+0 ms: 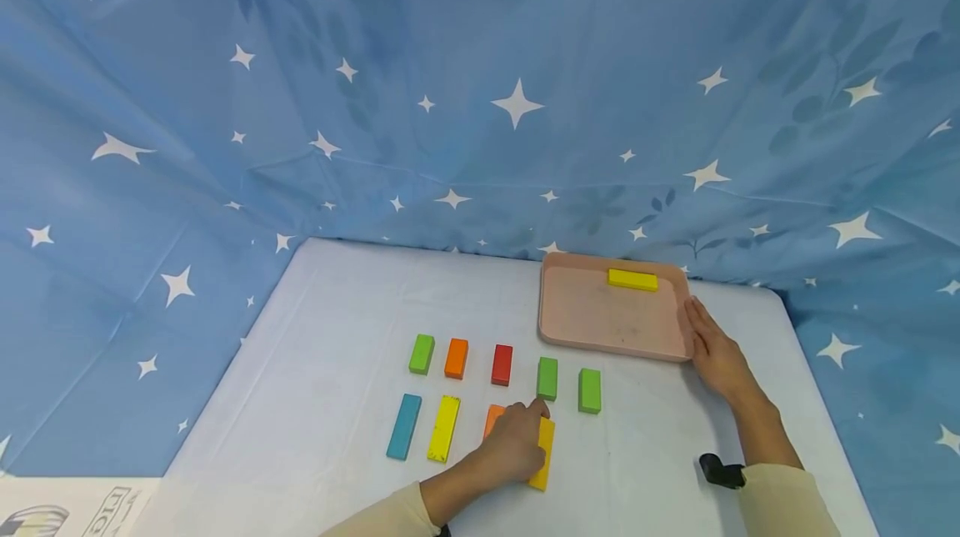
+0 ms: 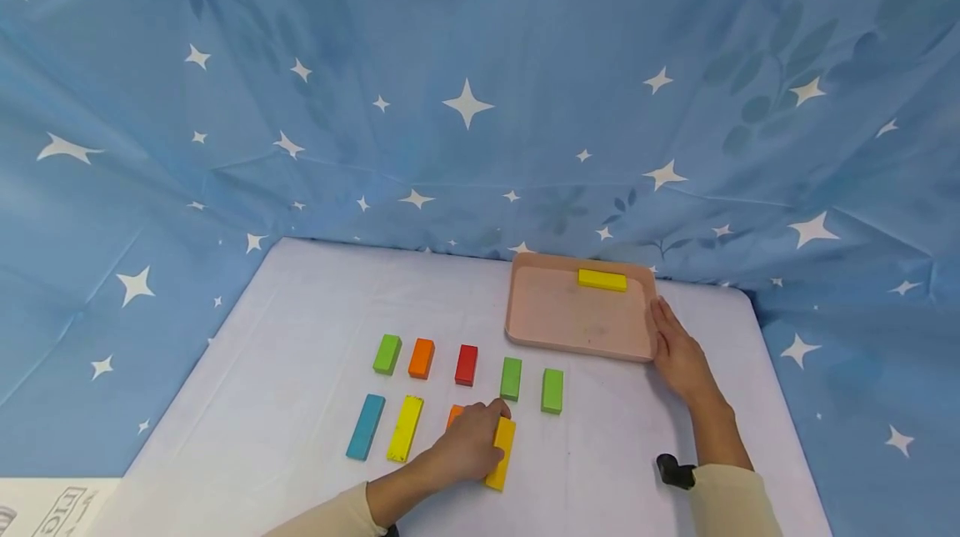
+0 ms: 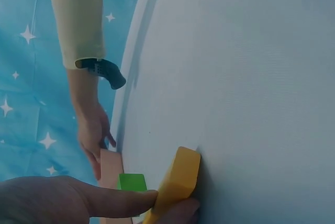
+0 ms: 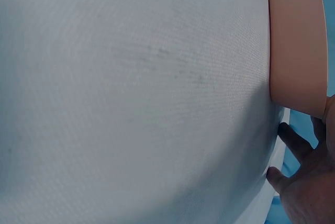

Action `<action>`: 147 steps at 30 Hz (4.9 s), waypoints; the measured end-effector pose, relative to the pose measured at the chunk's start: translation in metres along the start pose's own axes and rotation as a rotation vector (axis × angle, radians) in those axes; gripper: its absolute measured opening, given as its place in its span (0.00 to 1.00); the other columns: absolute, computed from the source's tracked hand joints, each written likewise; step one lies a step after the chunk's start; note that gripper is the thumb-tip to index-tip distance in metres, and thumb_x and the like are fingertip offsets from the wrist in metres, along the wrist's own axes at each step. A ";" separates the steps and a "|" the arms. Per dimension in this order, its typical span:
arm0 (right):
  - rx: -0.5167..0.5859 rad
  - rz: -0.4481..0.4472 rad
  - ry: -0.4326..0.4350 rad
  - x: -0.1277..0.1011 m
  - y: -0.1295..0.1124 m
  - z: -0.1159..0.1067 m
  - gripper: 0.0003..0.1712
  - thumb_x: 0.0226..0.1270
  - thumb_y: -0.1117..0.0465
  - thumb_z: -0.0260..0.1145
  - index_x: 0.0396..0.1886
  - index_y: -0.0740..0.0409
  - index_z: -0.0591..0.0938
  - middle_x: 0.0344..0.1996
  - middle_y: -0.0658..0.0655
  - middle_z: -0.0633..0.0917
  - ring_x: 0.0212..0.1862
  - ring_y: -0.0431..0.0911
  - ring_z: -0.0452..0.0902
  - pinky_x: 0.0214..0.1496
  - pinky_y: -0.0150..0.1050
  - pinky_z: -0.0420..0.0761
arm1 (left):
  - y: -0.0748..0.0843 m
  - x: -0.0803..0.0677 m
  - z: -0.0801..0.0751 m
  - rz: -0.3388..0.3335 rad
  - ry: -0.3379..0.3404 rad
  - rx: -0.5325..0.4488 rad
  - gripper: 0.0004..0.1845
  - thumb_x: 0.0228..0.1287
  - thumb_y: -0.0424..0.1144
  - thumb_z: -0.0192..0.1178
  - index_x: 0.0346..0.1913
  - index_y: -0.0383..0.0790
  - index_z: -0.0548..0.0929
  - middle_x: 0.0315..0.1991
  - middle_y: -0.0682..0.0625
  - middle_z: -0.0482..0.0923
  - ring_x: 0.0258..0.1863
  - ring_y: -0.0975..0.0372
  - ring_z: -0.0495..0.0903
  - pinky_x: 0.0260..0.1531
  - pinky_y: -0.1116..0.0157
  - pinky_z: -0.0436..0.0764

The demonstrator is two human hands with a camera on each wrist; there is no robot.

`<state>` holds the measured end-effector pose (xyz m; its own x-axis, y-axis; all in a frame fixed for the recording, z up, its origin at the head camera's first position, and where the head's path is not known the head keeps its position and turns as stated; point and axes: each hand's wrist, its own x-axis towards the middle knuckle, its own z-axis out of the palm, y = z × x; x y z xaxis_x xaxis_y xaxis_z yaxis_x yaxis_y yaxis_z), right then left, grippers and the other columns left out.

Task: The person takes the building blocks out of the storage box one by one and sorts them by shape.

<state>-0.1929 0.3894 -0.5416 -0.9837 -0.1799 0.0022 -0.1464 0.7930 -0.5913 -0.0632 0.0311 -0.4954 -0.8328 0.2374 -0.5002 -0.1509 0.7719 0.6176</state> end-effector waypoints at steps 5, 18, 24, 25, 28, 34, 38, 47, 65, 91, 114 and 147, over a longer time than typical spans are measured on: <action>0.003 -0.008 0.012 0.001 0.002 0.001 0.32 0.86 0.61 0.40 0.84 0.60 0.51 0.84 0.64 0.49 0.81 0.69 0.47 0.77 0.69 0.52 | 0.003 0.001 0.002 -0.003 0.022 0.070 0.24 0.59 0.28 0.70 0.59 0.38 0.79 0.36 0.46 0.73 0.31 0.57 0.72 0.29 0.64 0.73; 0.013 -0.001 0.017 -0.001 0.005 0.002 0.32 0.87 0.60 0.39 0.84 0.60 0.50 0.84 0.64 0.49 0.81 0.69 0.46 0.78 0.68 0.51 | 0.005 -0.002 0.005 0.085 0.068 0.215 0.23 0.55 0.28 0.69 0.56 0.32 0.81 0.35 0.45 0.75 0.28 0.59 0.70 0.25 0.67 0.70; 0.013 0.019 0.005 0.000 0.003 -0.001 0.32 0.86 0.61 0.39 0.84 0.60 0.49 0.84 0.64 0.48 0.82 0.69 0.46 0.77 0.70 0.50 | 0.006 -0.001 0.006 0.097 0.068 0.243 0.21 0.56 0.29 0.69 0.55 0.31 0.81 0.34 0.46 0.75 0.29 0.60 0.70 0.27 0.67 0.70; 0.013 0.021 0.004 -0.001 0.003 0.000 0.32 0.86 0.61 0.39 0.84 0.60 0.49 0.84 0.64 0.48 0.82 0.69 0.46 0.77 0.70 0.50 | 0.006 0.000 0.006 0.090 0.061 0.241 0.22 0.57 0.29 0.70 0.55 0.31 0.81 0.34 0.46 0.75 0.30 0.60 0.70 0.27 0.67 0.70; 0.008 0.016 0.009 -0.001 0.005 0.001 0.32 0.86 0.61 0.39 0.84 0.60 0.49 0.84 0.65 0.49 0.81 0.70 0.46 0.77 0.70 0.51 | 0.007 0.000 0.005 0.062 0.032 0.239 0.27 0.58 0.30 0.70 0.62 0.31 0.79 0.37 0.45 0.75 0.31 0.60 0.70 0.27 0.67 0.71; 0.011 0.000 0.020 -0.003 0.006 0.001 0.32 0.86 0.60 0.39 0.84 0.60 0.50 0.84 0.66 0.50 0.81 0.70 0.47 0.77 0.70 0.51 | 0.012 -0.001 -0.007 0.078 0.032 0.247 0.34 0.61 0.32 0.69 0.70 0.28 0.73 0.40 0.42 0.76 0.32 0.59 0.71 0.27 0.68 0.72; 0.015 -0.008 0.022 -0.003 0.004 0.000 0.32 0.87 0.60 0.39 0.84 0.61 0.50 0.84 0.65 0.49 0.81 0.70 0.47 0.78 0.69 0.51 | 0.019 -0.002 -0.018 0.104 0.058 0.226 0.31 0.63 0.32 0.69 0.68 0.28 0.74 0.41 0.42 0.76 0.29 0.60 0.71 0.24 0.70 0.73; 0.026 -0.001 -0.001 0.000 0.004 -0.002 0.32 0.87 0.60 0.39 0.84 0.61 0.50 0.84 0.65 0.48 0.81 0.71 0.47 0.77 0.70 0.52 | 0.040 0.026 -0.045 0.235 0.113 0.331 0.06 0.63 0.33 0.68 0.42 0.37 0.84 0.27 0.51 0.76 0.21 0.62 0.73 0.19 0.70 0.73; 0.032 -0.017 0.013 0.001 0.006 -0.001 0.31 0.86 0.63 0.42 0.84 0.62 0.53 0.83 0.67 0.51 0.81 0.70 0.49 0.78 0.67 0.53 | 0.111 0.150 -0.074 0.506 0.093 0.502 0.14 0.68 0.34 0.64 0.55 0.42 0.85 0.46 0.53 0.82 0.39 0.64 0.77 0.34 0.69 0.78; 0.033 -0.011 0.057 -0.002 0.002 -0.001 0.31 0.85 0.65 0.44 0.83 0.63 0.55 0.83 0.65 0.54 0.81 0.67 0.51 0.79 0.64 0.55 | 0.149 0.239 -0.057 0.537 0.140 0.633 0.23 0.72 0.34 0.62 0.68 0.47 0.79 0.59 0.51 0.78 0.55 0.62 0.78 0.60 0.67 0.78; 0.025 0.010 0.034 -0.002 0.003 -0.001 0.32 0.84 0.67 0.46 0.83 0.64 0.56 0.84 0.64 0.53 0.82 0.66 0.50 0.78 0.67 0.56 | 0.144 0.247 -0.036 0.518 0.159 0.704 0.20 0.70 0.37 0.67 0.63 0.48 0.81 0.55 0.52 0.76 0.51 0.63 0.73 0.59 0.67 0.75; 0.028 -0.011 0.031 -0.005 0.003 -0.003 0.31 0.85 0.64 0.45 0.83 0.65 0.55 0.83 0.66 0.53 0.81 0.69 0.50 0.76 0.68 0.57 | 0.136 0.196 -0.052 0.500 0.174 0.480 0.29 0.68 0.44 0.69 0.71 0.51 0.75 0.65 0.52 0.78 0.61 0.62 0.77 0.59 0.67 0.79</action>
<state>-0.1887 0.3944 -0.5413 -0.9848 -0.1704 0.0339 -0.1551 0.7742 -0.6136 -0.2750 0.1515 -0.4778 -0.8195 0.5646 -0.0982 0.4896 0.7788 0.3921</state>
